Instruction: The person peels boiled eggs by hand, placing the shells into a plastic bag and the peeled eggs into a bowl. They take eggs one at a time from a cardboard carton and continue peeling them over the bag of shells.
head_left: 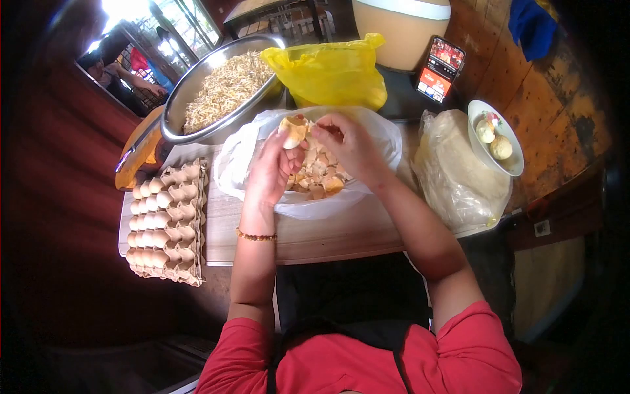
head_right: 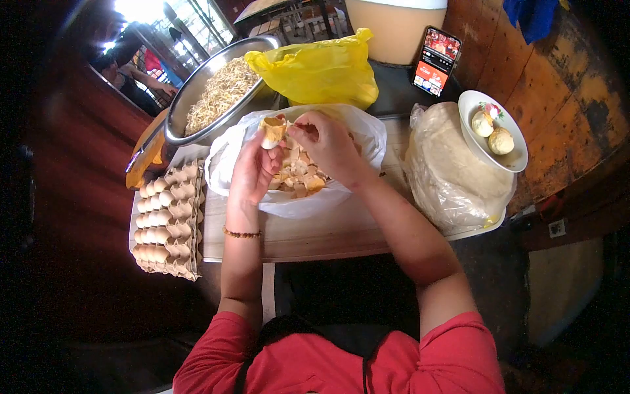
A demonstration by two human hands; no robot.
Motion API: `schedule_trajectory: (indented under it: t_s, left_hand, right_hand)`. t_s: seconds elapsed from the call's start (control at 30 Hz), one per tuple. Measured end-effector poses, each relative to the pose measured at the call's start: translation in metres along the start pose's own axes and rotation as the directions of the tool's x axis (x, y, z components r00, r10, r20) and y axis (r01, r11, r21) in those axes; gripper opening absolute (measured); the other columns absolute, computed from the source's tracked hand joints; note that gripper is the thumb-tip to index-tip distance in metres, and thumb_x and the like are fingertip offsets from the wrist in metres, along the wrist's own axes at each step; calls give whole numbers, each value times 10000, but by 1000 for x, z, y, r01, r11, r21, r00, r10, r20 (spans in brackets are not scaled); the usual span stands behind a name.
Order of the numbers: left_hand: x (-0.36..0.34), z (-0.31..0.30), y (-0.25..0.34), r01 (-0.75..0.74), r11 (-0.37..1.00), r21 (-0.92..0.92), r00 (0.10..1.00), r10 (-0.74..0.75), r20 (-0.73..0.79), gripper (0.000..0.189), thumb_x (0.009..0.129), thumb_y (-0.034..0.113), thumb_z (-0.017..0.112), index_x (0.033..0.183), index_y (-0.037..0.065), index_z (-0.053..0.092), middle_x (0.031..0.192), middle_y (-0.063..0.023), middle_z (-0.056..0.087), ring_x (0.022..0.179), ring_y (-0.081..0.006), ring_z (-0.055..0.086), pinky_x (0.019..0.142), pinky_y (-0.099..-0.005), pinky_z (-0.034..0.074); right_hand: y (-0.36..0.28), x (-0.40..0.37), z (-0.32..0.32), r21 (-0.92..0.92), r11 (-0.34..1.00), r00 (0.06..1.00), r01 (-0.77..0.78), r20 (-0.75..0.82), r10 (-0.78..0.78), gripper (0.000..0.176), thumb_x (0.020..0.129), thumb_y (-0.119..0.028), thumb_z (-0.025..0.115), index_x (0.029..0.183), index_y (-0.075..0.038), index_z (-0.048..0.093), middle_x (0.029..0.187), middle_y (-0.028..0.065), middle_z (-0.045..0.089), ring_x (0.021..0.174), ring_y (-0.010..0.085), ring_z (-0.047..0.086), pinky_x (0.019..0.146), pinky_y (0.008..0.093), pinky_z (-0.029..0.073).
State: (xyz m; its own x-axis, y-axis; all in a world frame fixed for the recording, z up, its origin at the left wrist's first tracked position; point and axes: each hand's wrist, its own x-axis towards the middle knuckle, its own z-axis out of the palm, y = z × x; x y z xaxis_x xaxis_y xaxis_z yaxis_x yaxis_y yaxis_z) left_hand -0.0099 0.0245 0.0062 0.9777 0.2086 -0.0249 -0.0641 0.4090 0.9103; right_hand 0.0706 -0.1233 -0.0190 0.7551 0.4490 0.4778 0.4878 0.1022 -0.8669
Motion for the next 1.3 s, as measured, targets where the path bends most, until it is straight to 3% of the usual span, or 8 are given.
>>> schedule_trajectory:
  t_s: [0.13,0.63,0.73,0.8,0.83,0.9,0.93,1.3]
  left_hand:
    - [2,-5,-6,-128,972,196,989,112,92,317,974,286,504,1189,53,526,786,-35,616,594,-58,514,497,-187,378]
    - [7,-15,-5,-32,989,-147,999,36,26,318,968,311,532,1144,47,559,909,-45,657,700,-87,600,576,-193,447]
    - [10,-22,-6,-55,967,-247,997,68,43,321,973,312,522,1157,51,556,953,-64,665,764,-117,635,611,-211,476]
    - [11,-26,-4,-90,948,-305,991,115,65,333,974,322,516,1165,52,552,978,-80,666,805,-142,650,641,-225,499]
    - [11,-29,-1,-97,948,-304,990,123,68,333,974,322,516,1165,52,552,978,-80,666,805,-142,650,641,-225,499]
    - [13,-34,10,-160,924,-348,967,217,133,351,977,321,508,1190,44,540,1006,-89,657,812,-154,650,645,-228,510]
    - [11,-30,22,-217,946,-240,967,242,82,365,983,308,497,1218,31,525,1035,-100,646,819,-152,650,621,-216,503]
    - [91,58,146,-334,914,229,934,288,214,335,947,286,578,1137,10,570,1046,-122,661,833,-114,662,606,-161,505]
  right_hand:
    - [-2,1,-2,18,999,999,-30,-13,30,134,864,-113,648,905,9,610,821,88,643,736,121,594,682,274,475]
    - [-15,0,-11,318,937,989,-144,7,149,80,902,-71,551,897,7,569,864,58,629,847,111,625,725,236,487]
    - [-7,2,-10,182,982,998,-48,-24,54,79,898,-84,565,925,-9,571,859,58,635,830,99,624,712,234,487]
    - [-16,-2,-8,-218,975,1000,30,11,-28,131,881,-141,613,957,-39,581,947,72,642,882,156,632,765,281,490]
    - [-15,-3,-5,-219,975,999,38,11,-36,131,881,-141,613,957,-39,581,947,72,642,882,156,632,765,281,490]
    - [-8,-3,2,-481,791,917,378,78,-391,218,846,-236,642,947,-45,610,1007,115,615,948,294,581,823,367,458]
    - [-10,-6,2,-528,774,935,349,139,-327,290,839,-308,631,996,-64,623,1109,93,586,1076,275,522,904,411,409]
    - [-11,-11,0,-578,695,901,428,212,-379,209,865,-258,608,943,-67,638,1137,98,575,1093,289,503,963,425,356]
